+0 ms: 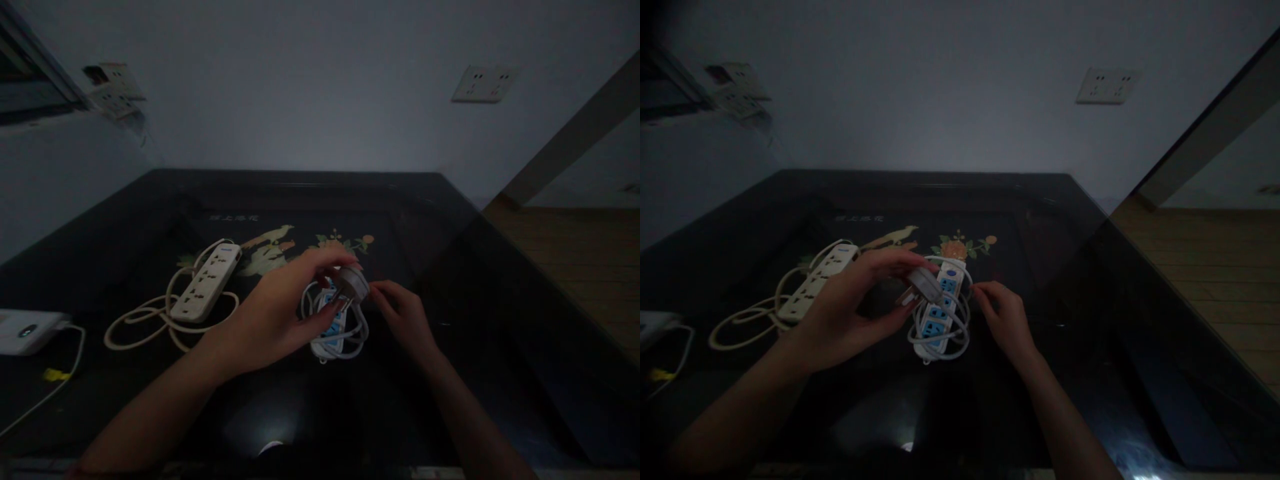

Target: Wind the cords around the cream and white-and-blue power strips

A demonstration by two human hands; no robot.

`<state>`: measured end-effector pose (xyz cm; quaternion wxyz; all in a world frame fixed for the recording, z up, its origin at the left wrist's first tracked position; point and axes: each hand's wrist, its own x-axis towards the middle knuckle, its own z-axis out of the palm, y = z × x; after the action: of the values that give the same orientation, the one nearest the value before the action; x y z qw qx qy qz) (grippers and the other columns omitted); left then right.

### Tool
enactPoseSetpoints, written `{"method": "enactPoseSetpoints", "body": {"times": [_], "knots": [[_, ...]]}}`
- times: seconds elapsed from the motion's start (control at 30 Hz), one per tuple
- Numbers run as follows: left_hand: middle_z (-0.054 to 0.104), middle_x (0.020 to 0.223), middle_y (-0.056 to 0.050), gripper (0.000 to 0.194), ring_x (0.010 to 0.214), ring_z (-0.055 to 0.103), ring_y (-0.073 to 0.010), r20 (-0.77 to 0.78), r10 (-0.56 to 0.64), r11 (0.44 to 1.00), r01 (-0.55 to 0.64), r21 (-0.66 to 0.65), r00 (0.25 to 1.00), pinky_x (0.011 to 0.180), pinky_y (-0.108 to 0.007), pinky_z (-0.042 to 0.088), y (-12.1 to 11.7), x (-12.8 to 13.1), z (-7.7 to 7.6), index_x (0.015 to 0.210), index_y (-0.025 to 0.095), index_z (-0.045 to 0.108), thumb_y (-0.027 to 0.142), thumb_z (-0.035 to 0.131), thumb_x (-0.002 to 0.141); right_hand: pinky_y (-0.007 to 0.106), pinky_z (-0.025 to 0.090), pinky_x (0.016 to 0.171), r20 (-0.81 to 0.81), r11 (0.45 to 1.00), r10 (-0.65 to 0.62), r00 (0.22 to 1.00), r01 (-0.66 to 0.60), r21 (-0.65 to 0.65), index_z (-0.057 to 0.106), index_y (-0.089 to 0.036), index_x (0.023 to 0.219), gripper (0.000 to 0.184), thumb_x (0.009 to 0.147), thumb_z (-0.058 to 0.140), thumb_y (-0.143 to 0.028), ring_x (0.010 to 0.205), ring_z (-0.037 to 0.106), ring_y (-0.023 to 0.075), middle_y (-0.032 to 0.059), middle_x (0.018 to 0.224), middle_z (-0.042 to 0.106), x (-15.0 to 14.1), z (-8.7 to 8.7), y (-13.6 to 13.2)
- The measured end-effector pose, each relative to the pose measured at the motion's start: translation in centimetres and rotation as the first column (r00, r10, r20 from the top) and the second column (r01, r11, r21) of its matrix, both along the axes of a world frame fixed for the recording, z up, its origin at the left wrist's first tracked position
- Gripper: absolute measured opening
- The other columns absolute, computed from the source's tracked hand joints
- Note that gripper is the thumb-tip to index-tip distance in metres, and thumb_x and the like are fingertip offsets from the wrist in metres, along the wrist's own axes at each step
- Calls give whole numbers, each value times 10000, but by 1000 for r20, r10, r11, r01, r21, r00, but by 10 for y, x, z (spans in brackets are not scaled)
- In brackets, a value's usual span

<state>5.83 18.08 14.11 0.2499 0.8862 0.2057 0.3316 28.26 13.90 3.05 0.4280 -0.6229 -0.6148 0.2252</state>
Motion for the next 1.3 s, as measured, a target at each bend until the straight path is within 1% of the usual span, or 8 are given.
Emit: {"method": "enactPoseSetpoints", "body": {"times": [0.37, 0.53, 0.63, 0.73, 0.8, 0.87, 1.13, 1.3], "knots": [[585, 1193, -50, 391, 1139, 547, -162, -81, -109, 990, 116, 84, 991, 976, -308, 448, -5, 11, -4, 1222, 223, 487, 59, 478, 868, 323, 484, 752, 46, 999, 40, 998, -40, 16, 688, -198, 904, 247, 873, 475, -319, 843, 650, 222, 70, 916, 717, 5, 4, -3], [626, 1133, -46, 342, 1080, 586, -176, -87, -134, 982, 120, -147, 987, 926, -310, 480, -1, 6, -2, 1115, 212, 587, 43, 510, 828, 264, 441, 597, 194, 981, 94, 976, -57, -188, 680, -181, 763, 226, 839, 515, -316, 640, 614, 176, 37, 706, 689, 21, 3, -4], [638, 1157, -53, 334, 1068, 607, -187, -73, -153, 949, 126, -290, 986, 909, -301, 501, 1, 1, 0, 1126, 208, 597, 97, 595, 812, 225, 398, 510, 131, 926, 231, 964, -177, -334, 673, -179, 688, 223, 819, 535, -296, 563, 580, 144, 9, 621, 659, 22, -1, -10], [648, 1151, -44, 362, 1019, 634, -172, -67, -160, 927, 126, -354, 985, 879, -278, 520, 2, -2, 3, 1144, 208, 593, 129, 649, 795, 201, 361, 437, -42, 800, 390, 920, -361, -479, 672, -169, 673, 260, 831, 528, -317, 472, 527, 112, -7, 564, 623, 15, -7, -16], [651, 1150, -38, 374, 1004, 641, -162, -70, -167, 918, 129, -375, 984, 857, -259, 526, 3, -3, 5, 1149, 210, 593, 119, 655, 791, 196, 363, 418, -152, 736, 419, 895, -433, -520, 676, -157, 738, 281, 845, 520, -365, 446, 508, 101, -4, 582, 619, 9, -9, -19], [651, 1156, -35, 392, 1016, 637, -161, -86, -181, 917, 137, -375, 980, 863, -253, 522, 3, -4, 7, 1150, 213, 599, 110, 667, 778, 196, 380, 425, -223, 715, 408, 885, -462, -525, 666, -146, 793, 293, 843, 525, -398, 449, 504, 97, -2, 600, 609, 3, -8, -19], [626, 1211, -37, 434, 1081, 604, -177, -19, -80, 944, 69, -323, 997, 884, -259, 510, 3, -18, 17, 1190, 239, 584, 191, 701, 775, 187, 375, 455, -377, 759, 304, 875, -462, -459, 599, -153, 706, 325, 831, 536, -446, 482, 487, 84, -24, 569, 537, -6, 4, -17], [645, 1168, -27, 274, 1107, 586, -197, -34, 15, 989, -19, -147, 999, 903, -289, 494, 2, -27, 25, 1151, 248, 623, 252, 570, 882, 202, 384, 486, -472, 799, 221, 854, -436, -414, 554, -166, 666, 345, 811, 545, -479, 495, 479, 81, -28, 579, 524, -4, -2, -15]]}}
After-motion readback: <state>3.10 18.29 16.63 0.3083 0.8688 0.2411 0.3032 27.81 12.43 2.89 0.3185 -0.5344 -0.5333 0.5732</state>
